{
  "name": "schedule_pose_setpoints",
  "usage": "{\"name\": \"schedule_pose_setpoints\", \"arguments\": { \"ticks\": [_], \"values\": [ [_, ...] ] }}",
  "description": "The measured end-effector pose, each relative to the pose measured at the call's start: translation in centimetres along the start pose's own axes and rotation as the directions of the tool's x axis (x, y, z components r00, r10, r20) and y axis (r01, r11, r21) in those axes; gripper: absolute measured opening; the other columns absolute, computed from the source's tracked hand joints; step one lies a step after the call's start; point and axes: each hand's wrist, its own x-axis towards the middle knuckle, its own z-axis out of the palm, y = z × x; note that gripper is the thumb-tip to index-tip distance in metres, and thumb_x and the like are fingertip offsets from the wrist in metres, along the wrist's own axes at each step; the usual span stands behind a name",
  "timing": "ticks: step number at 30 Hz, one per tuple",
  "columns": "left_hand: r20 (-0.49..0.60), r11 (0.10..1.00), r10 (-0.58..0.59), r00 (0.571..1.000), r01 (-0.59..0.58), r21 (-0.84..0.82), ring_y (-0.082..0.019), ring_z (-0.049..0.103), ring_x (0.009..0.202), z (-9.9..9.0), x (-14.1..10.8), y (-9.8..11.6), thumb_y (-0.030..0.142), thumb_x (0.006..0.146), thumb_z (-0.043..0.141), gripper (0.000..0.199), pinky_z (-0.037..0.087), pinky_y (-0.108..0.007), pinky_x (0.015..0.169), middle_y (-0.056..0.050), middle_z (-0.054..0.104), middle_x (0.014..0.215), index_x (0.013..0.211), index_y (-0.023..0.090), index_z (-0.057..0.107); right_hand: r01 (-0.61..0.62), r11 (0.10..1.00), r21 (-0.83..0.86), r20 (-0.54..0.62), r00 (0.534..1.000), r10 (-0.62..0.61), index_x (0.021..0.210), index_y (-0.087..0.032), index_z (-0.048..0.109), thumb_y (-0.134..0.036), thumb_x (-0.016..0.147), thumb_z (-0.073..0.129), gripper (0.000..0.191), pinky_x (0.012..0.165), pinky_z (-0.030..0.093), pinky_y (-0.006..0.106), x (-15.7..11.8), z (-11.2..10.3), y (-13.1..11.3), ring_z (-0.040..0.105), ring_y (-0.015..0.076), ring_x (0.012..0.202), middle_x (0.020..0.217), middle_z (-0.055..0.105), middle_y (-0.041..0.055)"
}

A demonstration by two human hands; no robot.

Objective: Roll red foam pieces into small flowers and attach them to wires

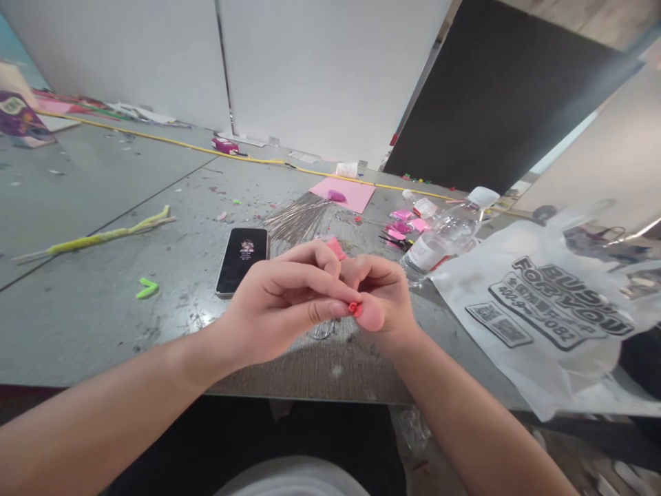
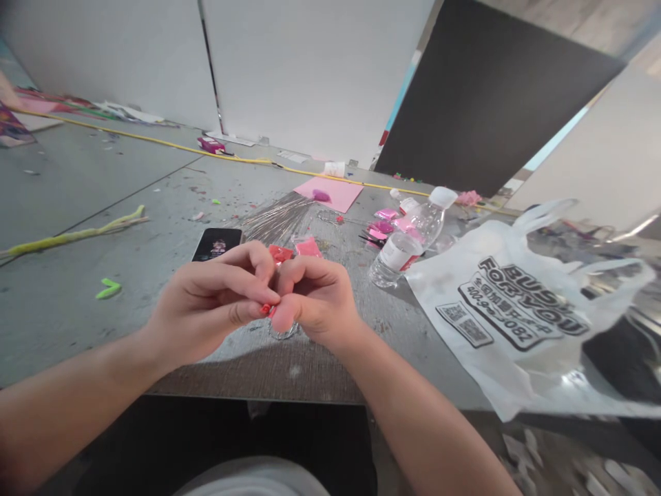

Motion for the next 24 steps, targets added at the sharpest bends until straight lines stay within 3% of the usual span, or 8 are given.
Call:
{"name": "schedule_pose_setpoints", "arguments": {
  "ticks": [8, 13, 24],
  "values": [
    [0.036, 1.0, -0.028, 0.999, 0.029, -0.003, -0.011, 0.056, 0.075, -0.4, 0.2, 0.1, 0.017, 0.09, 0.08, 0.015, 0.054, -0.031, 0.076, -0.001, 0.056, 0.081, 0.097, 0.029, 0.087, 0.038, 0.985, -0.169, -0.094, 0.994, -0.054, 0.061, -0.022, 0.059, -0.058, 0.063, 0.095, 0.051, 0.054, 0.041, 0.029, -0.2, -0.9, -0.1, 0.048, 0.0111, 0.053, 0.055, 0.057, -0.0055],
    [0.042, 0.999, -0.044, 0.998, 0.044, 0.005, -0.014, 0.057, 0.08, -0.5, 0.1, -0.1, 0.018, 0.09, 0.08, 0.014, 0.054, -0.032, 0.078, -0.002, 0.057, 0.079, 0.096, 0.029, 0.087, 0.121, 0.966, -0.23, -0.056, 0.989, -0.138, 0.064, -0.022, 0.059, -0.055, 0.066, 0.094, 0.048, 0.055, 0.042, 0.03, -0.1, -1.3, -0.2, 0.05, 0.0119, 0.053, 0.056, 0.06, -0.005],
    [0.054, 0.998, -0.056, 0.997, 0.056, -0.009, -0.013, 0.057, 0.078, -0.5, 0.3, 0.1, 0.016, 0.089, 0.081, 0.014, 0.056, -0.03, 0.074, -0.002, 0.055, 0.081, 0.095, 0.028, 0.087, 0.132, 0.953, -0.275, -0.051, 0.987, -0.151, 0.064, -0.023, 0.059, -0.057, 0.066, 0.093, 0.049, 0.054, 0.042, 0.03, -0.1, -1.3, -0.5, 0.05, 0.0124, 0.054, 0.055, 0.058, -0.0053]
  ]
}}
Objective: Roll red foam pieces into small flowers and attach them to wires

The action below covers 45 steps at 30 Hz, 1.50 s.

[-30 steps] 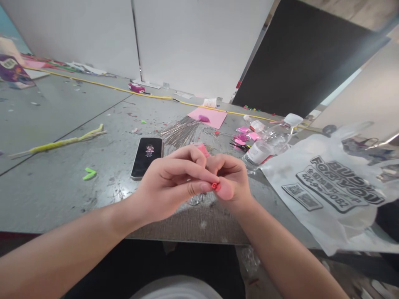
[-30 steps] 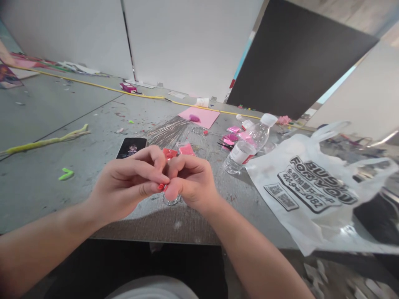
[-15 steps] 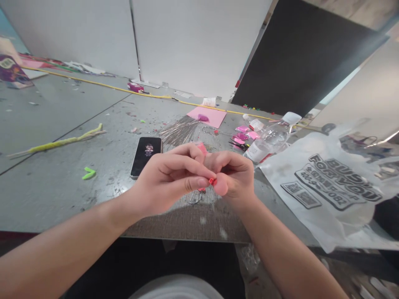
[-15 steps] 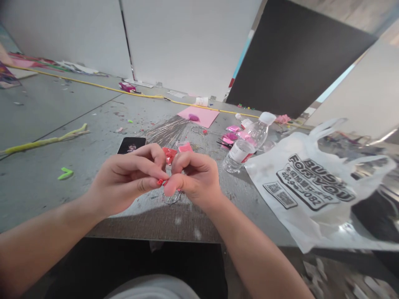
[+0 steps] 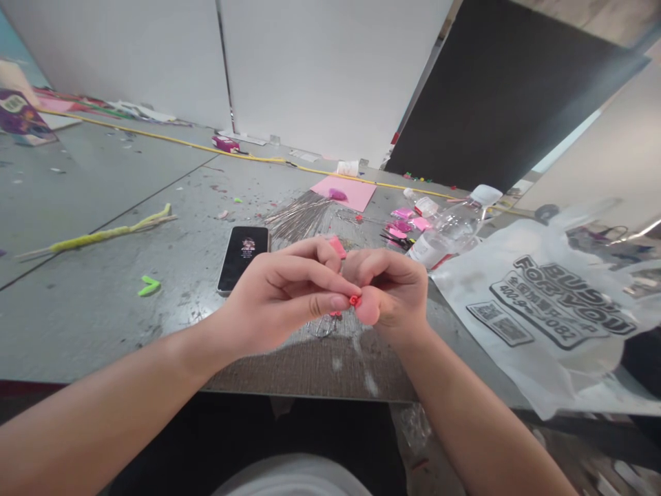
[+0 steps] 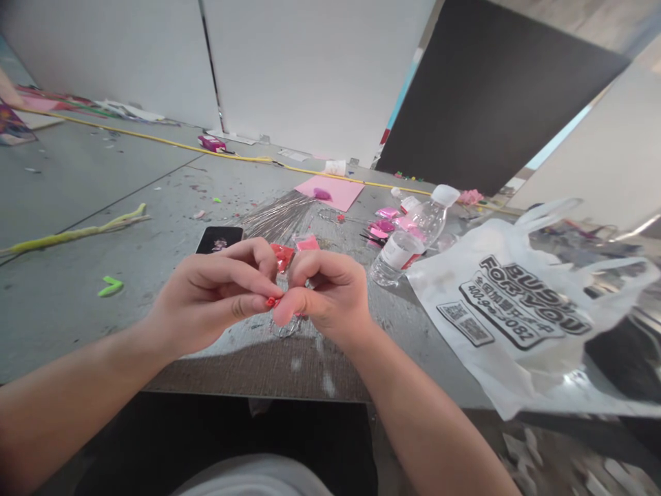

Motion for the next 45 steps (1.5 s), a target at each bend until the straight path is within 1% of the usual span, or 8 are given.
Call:
{"name": "schedule_pose_setpoints", "arguments": {
  "ticks": [9, 17, 22, 26, 32, 36, 41, 45],
  "values": [
    [-0.03, 0.999, -0.015, 0.999, 0.016, 0.039, -0.012, 0.056, 0.074, 0.03, -0.09, 0.1, 0.02, 0.086, 0.084, 0.009, 0.055, -0.029, 0.069, -0.002, 0.056, 0.081, 0.09, 0.027, 0.087, -0.005, 1.0, -0.017, -0.031, 1.0, 0.005, 0.062, -0.023, 0.057, -0.06, 0.065, 0.093, 0.052, 0.052, 0.042, 0.031, 0.04, 0.13, -0.04, 0.049, 0.0123, 0.052, 0.054, 0.057, -0.0051],
    [-0.037, 0.999, -0.001, 0.999, 0.003, 0.05, -0.013, 0.059, 0.076, 0.14, -0.15, 0.14, 0.02, 0.086, 0.084, 0.008, 0.055, -0.029, 0.07, -0.002, 0.057, 0.081, 0.09, 0.027, 0.087, 0.01, 1.0, -0.006, -0.032, 0.999, -0.01, 0.063, -0.023, 0.058, -0.059, 0.067, 0.092, 0.049, 0.053, 0.041, 0.031, -0.07, 0.2, 0.0, 0.049, 0.0121, 0.053, 0.055, 0.056, -0.0055],
    [-0.045, 0.997, 0.005, 0.999, -0.002, 0.071, -0.012, 0.059, 0.075, 0.22, -0.06, 0.37, 0.018, 0.085, 0.084, 0.009, 0.055, -0.028, 0.068, -0.002, 0.057, 0.081, 0.087, 0.026, 0.086, 0.06, 0.998, -0.036, -0.039, 0.997, -0.062, 0.064, -0.022, 0.059, -0.056, 0.068, 0.092, 0.047, 0.054, 0.041, 0.031, -0.18, 0.15, 0.03, 0.049, 0.0122, 0.054, 0.055, 0.056, -0.0056],
    [-0.033, 0.999, 0.017, 0.999, -0.016, 0.049, -0.011, 0.059, 0.075, 0.23, -0.04, 0.38, 0.016, 0.084, 0.085, 0.009, 0.057, -0.027, 0.071, -0.002, 0.057, 0.083, 0.087, 0.025, 0.086, 0.135, 0.988, -0.075, -0.03, 0.99, -0.138, 0.065, -0.022, 0.06, -0.052, 0.07, 0.092, 0.044, 0.053, 0.04, 0.03, -0.27, 0.12, 0.1, 0.049, 0.0112, 0.053, 0.058, 0.058, -0.005],
    [-0.025, 0.999, 0.033, 0.999, -0.032, 0.018, -0.011, 0.06, 0.077, 0.21, 0.01, 0.35, 0.015, 0.082, 0.086, 0.01, 0.056, -0.025, 0.067, -0.002, 0.056, 0.085, 0.087, 0.023, 0.084, 0.232, 0.952, -0.202, -0.009, 0.971, -0.239, 0.065, -0.022, 0.057, -0.056, 0.072, 0.089, 0.048, 0.051, 0.041, 0.028, -0.2, 0.09, -0.05, 0.047, 0.0099, 0.051, 0.055, 0.055, -0.0063],
    [-0.001, 0.996, 0.056, 0.998, -0.055, 0.069, -0.011, 0.061, 0.078, -0.06, 0.08, 0.51, 0.013, 0.081, 0.086, 0.014, 0.056, -0.023, 0.067, -0.003, 0.059, 0.085, 0.09, 0.023, 0.085, 0.309, 0.926, -0.219, 0.014, 0.95, -0.313, 0.065, -0.021, 0.055, -0.052, 0.074, 0.089, 0.047, 0.049, 0.042, 0.024, 0.07, 0.21, -0.26, 0.048, 0.0084, 0.05, 0.055, 0.056, -0.0071],
    [0.053, 0.993, 0.074, 0.996, -0.078, 0.083, -0.011, 0.061, 0.075, -0.28, 0.22, 0.6, 0.014, 0.084, 0.084, 0.017, 0.055, -0.023, 0.064, -0.003, 0.06, 0.083, 0.095, 0.027, 0.087, 0.309, 0.928, -0.206, 0.011, 0.949, -0.314, 0.065, -0.02, 0.055, -0.051, 0.074, 0.089, 0.047, 0.049, 0.041, 0.024, 0.15, 0.27, -0.25, 0.048, 0.0081, 0.05, 0.055, 0.056, -0.0069],
    [0.049, 0.989, 0.102, 0.994, -0.107, 0.104, -0.012, 0.061, 0.076, -0.29, 0.08, 0.28, 0.014, 0.083, 0.085, 0.023, 0.055, -0.024, 0.064, -0.003, 0.061, 0.083, 0.101, 0.028, 0.087, 0.306, 0.933, -0.192, 0.002, 0.95, -0.311, 0.065, -0.02, 0.056, -0.051, 0.074, 0.089, 0.046, 0.049, 0.04, 0.025, 0.02, 0.23, -0.23, 0.047, 0.0081, 0.05, 0.055, 0.055, -0.0067]
  ]
}}
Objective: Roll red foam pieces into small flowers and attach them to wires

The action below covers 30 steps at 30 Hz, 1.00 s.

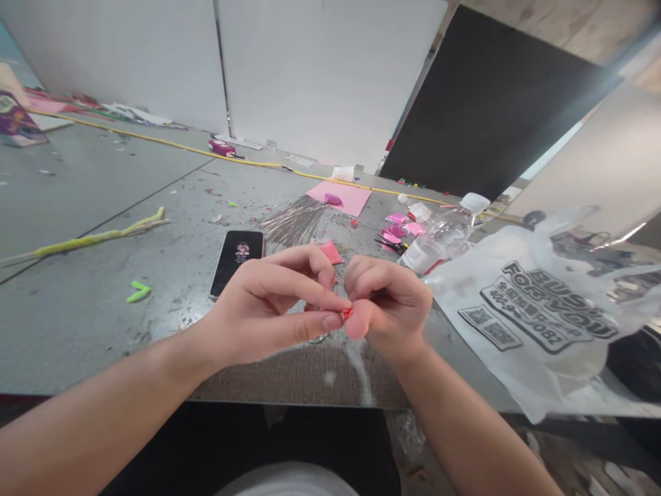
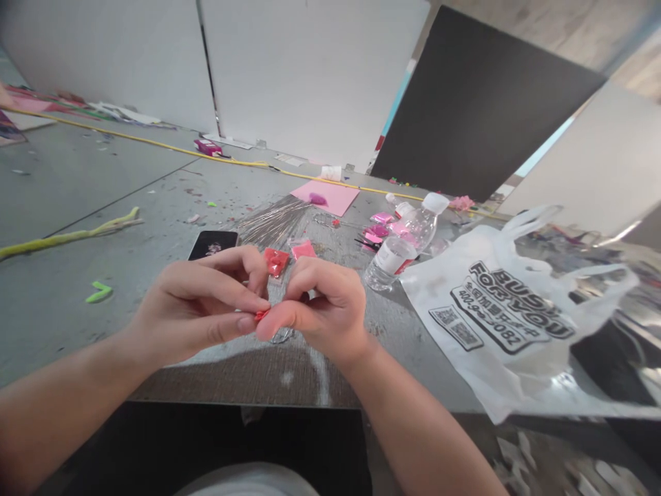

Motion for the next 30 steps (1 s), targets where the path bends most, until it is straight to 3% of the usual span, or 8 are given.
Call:
{"name": "schedule_pose_setpoints", "arguments": {
  "ticks": [6, 22, 30],
  "values": [
    [0.004, 1.0, 0.016, 1.0, -0.016, -0.015, -0.011, 0.062, 0.074, -0.02, -0.22, -0.36, 0.014, 0.084, 0.086, 0.026, 0.056, -0.025, 0.067, -0.002, 0.062, 0.083, 0.105, 0.029, 0.087, -0.005, 0.999, 0.034, 0.007, 1.0, 0.005, 0.066, -0.019, 0.057, -0.048, 0.075, 0.09, 0.045, 0.051, 0.042, 0.025, -0.13, 0.11, -0.09, 0.048, 0.0081, 0.051, 0.057, 0.057, -0.006],
    [0.036, 0.997, -0.055, 0.998, 0.057, -0.048, -0.012, 0.06, 0.072, 0.07, 0.1, 0.43, 0.017, 0.087, 0.083, 0.005, 0.056, -0.03, 0.073, -0.002, 0.062, 0.08, 0.089, 0.022, 0.08, 0.007, 0.999, 0.037, 0.038, 0.999, -0.008, 0.068, -0.02, 0.057, -0.047, 0.076, 0.09, 0.043, 0.05, 0.041, 0.024, -0.23, 0.08, -0.26, 0.048, 0.0081, 0.051, 0.058, 0.056, -0.0064],
    [0.059, 0.994, -0.069, 0.996, 0.074, -0.08, -0.012, 0.06, 0.072, 0.18, 0.09, 0.58, 0.017, 0.088, 0.081, 0.005, 0.057, -0.03, 0.075, -0.002, 0.063, 0.08, 0.089, 0.02, 0.078, 0.004, 0.999, 0.045, 0.044, 0.999, -0.006, 0.067, -0.019, 0.058, -0.046, 0.076, 0.091, 0.044, 0.05, 0.043, 0.024, -0.19, 0.04, -0.32, 0.049, 0.0081, 0.051, 0.058, 0.058, -0.0059]
  ]
}}
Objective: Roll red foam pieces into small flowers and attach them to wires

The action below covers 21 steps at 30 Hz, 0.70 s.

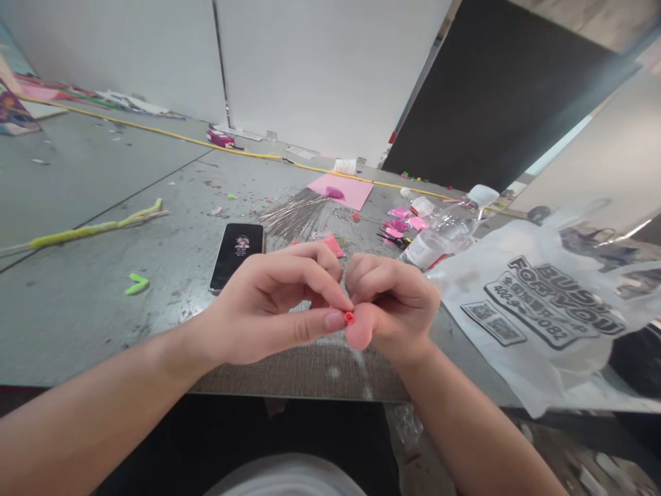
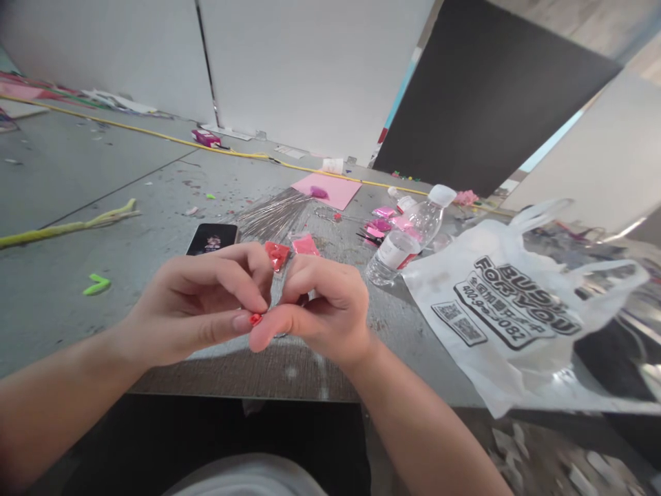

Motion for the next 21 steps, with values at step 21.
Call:
{"name": "schedule_pose_setpoints", "arguments": {
  "ticks": [21],
  "values": [
    [0.045, 0.999, 0.041, 0.998, -0.042, 0.026, -0.012, 0.062, 0.074, -0.49, 0.17, 0.07, 0.008, 0.084, 0.081, 0.013, 0.057, -0.026, 0.07, -0.003, 0.061, 0.082, 0.091, 0.02, 0.08, -0.109, 0.993, 0.04, 0.022, 0.994, 0.108, 0.068, -0.02, 0.06, -0.056, 0.068, 0.091, 0.048, 0.051, 0.042, 0.026, -0.61, 0.1, 0.36, 0.055, 0.0102, 0.053, 0.06, 0.061, -0.0046]
  ]
}}
